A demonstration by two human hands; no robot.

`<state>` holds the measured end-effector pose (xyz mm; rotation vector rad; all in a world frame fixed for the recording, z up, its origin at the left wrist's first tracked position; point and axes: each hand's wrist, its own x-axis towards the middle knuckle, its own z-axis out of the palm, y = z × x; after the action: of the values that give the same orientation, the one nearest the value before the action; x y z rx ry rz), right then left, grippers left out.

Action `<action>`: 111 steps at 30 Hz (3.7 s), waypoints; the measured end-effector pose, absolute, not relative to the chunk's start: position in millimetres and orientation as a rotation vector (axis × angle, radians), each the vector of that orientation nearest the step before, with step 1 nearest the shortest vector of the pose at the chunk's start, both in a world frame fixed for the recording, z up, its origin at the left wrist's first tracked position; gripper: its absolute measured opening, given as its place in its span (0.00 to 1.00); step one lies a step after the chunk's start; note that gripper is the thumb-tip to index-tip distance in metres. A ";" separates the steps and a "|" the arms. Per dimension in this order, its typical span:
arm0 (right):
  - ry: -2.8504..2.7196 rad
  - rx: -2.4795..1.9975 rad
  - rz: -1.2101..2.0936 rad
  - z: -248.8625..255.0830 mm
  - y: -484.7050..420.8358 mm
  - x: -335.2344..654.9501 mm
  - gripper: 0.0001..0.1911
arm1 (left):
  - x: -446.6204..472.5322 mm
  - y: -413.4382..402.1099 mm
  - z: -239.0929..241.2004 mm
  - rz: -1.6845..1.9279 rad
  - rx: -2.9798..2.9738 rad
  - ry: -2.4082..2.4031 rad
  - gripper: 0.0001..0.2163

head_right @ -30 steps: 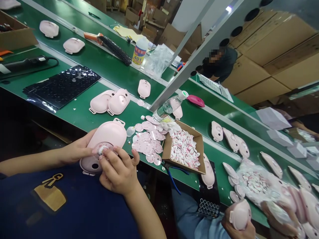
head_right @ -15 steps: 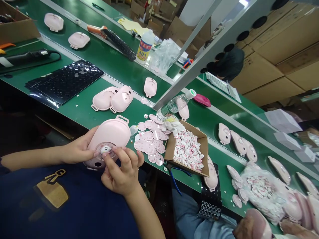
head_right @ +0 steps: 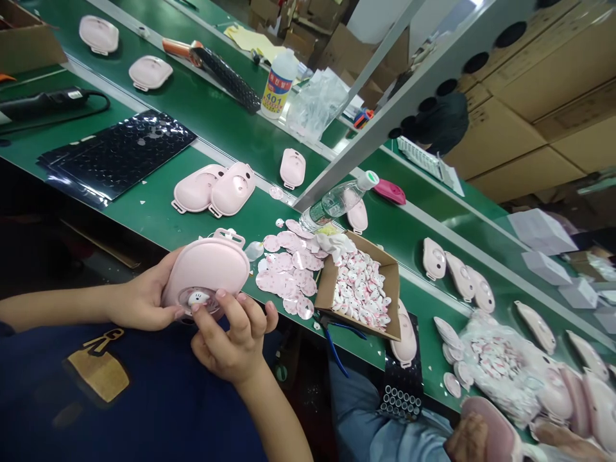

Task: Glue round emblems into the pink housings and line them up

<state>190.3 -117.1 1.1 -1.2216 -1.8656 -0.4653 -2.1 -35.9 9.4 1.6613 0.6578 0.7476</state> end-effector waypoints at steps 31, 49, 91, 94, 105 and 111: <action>-0.959 -1.090 1.207 -11.8 -108.3 176.0 0.39 | 12.2 -32.7 11.4 0.711 1.282 0.748 0.52; -0.915 -1.082 1.139 -17.5 -114.5 170.4 0.39 | 20.4 -32.1 22.4 0.723 1.324 0.811 0.44; -1.919 -1.442 -0.347 6.4 -123.2 191.1 0.24 | 20.6 -26.6 -0.4 0.767 1.758 0.679 0.55; -1.991 -1.415 -0.313 6.9 -120.7 191.6 0.20 | 21.2 -28.1 -2.5 0.691 1.663 0.738 0.56; -1.960 -1.546 -0.304 5.4 -116.5 192.6 0.19 | 21.0 -34.9 10.2 0.674 1.734 0.820 0.48; -1.927 -1.509 -0.299 5.1 -116.2 194.8 0.22 | 19.1 -34.2 10.0 0.668 1.734 0.816 0.50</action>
<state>194.8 -116.2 5.1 -1.5088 -1.9271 -0.2990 19.1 -34.2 10.0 1.7337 0.8155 0.6676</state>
